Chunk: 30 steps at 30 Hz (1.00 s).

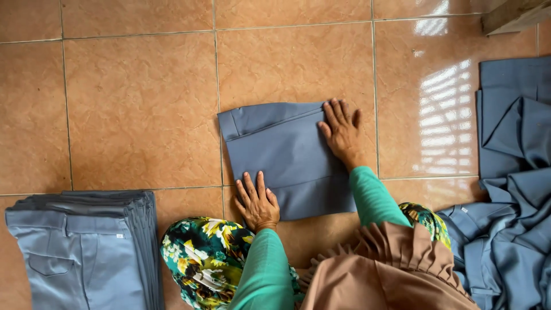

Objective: The person sits on a tiled floor and folds multiple pairs of gray trousers by hand. They smooth out each pair, fold the legs together, and then fold the garment into a compact rectangle before stacking it with the others.

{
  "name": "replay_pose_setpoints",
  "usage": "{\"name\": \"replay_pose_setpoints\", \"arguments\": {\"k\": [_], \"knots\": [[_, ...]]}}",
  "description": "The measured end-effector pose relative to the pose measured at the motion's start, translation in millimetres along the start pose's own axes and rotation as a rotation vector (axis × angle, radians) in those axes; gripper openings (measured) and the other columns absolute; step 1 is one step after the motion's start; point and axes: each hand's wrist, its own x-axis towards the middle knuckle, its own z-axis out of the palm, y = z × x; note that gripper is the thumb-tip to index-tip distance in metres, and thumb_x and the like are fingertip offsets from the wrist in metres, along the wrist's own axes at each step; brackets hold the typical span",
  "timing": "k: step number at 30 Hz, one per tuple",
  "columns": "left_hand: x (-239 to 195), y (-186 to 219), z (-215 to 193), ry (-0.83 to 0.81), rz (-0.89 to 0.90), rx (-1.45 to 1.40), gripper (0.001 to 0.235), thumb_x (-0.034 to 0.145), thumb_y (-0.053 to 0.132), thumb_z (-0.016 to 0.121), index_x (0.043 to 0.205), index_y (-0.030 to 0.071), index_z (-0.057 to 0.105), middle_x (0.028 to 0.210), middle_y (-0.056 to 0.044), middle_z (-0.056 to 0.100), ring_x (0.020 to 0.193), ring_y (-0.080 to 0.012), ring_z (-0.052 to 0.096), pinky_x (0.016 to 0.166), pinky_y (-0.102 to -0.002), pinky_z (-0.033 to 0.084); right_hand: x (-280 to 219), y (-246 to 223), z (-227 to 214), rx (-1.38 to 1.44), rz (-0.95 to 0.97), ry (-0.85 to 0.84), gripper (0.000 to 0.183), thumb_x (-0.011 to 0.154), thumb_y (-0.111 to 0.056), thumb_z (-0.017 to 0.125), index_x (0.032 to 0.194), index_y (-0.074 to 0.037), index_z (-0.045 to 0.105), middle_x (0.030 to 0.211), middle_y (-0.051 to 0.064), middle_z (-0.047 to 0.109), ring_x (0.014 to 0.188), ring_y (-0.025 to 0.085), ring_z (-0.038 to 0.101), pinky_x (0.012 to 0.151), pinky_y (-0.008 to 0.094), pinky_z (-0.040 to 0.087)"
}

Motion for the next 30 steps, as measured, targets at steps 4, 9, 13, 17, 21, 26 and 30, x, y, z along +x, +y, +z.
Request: {"name": "replay_pose_setpoints", "arguments": {"k": [4,9,13,17,21,26,30], "knots": [[2.3,-0.2,2.0,0.017,0.003,-0.006,0.056,0.100,0.034,0.035,0.155,0.033,0.044,0.165,-0.008,0.039,0.153,-0.0354,0.032,0.110,-0.056,0.030,13.0,6.1,3.5,0.015,0.095,0.004,0.064,0.110,-0.060,0.028,0.166,-0.031,0.024,0.174,-0.004,0.015,0.160,0.020,0.005,0.125,0.057,-0.003],[0.1,-0.6,3.1,0.033,0.006,-0.007,0.056,0.100,0.034,0.035,0.155,0.033,0.043,0.166,-0.008,0.038,0.153,-0.0349,0.032,0.110,-0.056,0.030,-30.1,-30.6,-26.1,-0.068,0.009,0.192,0.065,0.107,-0.041,0.053,0.165,-0.020,0.032,0.171,0.019,0.020,0.157,0.039,0.013,0.120,0.068,0.008],[-0.3,-1.8,4.5,0.009,0.007,-0.022,0.056,0.100,0.034,0.036,0.156,0.033,0.041,0.166,-0.008,0.036,0.154,-0.0346,0.030,0.110,-0.055,0.029,-121.6,-51.8,-6.8,-0.015,-0.040,0.133,0.060,0.107,-0.049,0.045,0.162,-0.026,0.035,0.170,0.012,0.026,0.158,0.033,0.018,0.121,0.063,0.012],[0.3,-2.2,9.5,0.022,-0.017,-0.031,0.055,0.100,0.035,0.037,0.155,0.036,0.041,0.167,-0.006,0.035,0.154,-0.0326,0.030,0.108,-0.054,0.030,-178.5,-26.0,5.6,-0.071,0.084,0.005,0.059,0.108,-0.052,0.032,0.164,-0.034,0.025,0.173,0.001,0.018,0.159,0.025,0.011,0.123,0.062,0.004],[6.7,-7.4,8.6,0.041,-0.017,-0.062,0.053,0.101,0.034,0.040,0.154,0.033,0.043,0.164,-0.009,0.038,0.151,-0.0323,0.034,0.105,-0.052,0.035,-177.5,-9.5,-4.0,-0.110,0.105,-0.064,0.060,0.108,-0.052,0.028,0.166,-0.039,0.015,0.173,-0.003,0.013,0.158,0.029,0.011,0.121,0.068,0.004],[20.7,-35.3,35.1,-0.121,-0.417,-0.451,0.095,0.086,0.038,0.072,0.162,0.008,0.025,0.150,-0.032,0.043,0.137,-0.0473,0.047,0.108,-0.054,0.039,-175.9,-28.9,-25.8,-0.043,0.151,-0.237,0.086,0.093,-0.065,0.050,0.166,-0.034,0.016,0.174,0.006,0.011,0.160,0.034,0.005,0.122,0.069,0.006],[19.7,-61.3,73.9,-0.541,-0.597,-0.551,0.126,0.062,0.056,0.088,0.161,0.015,0.021,0.151,-0.025,0.045,0.142,-0.0405,0.041,0.114,-0.053,0.032,-196.4,-47.4,-33.3,0.031,0.128,-0.397,0.119,0.071,-0.085,0.063,0.166,-0.039,0.007,0.174,0.008,0.000,0.160,0.034,-0.003,0.121,0.070,0.002]]}}
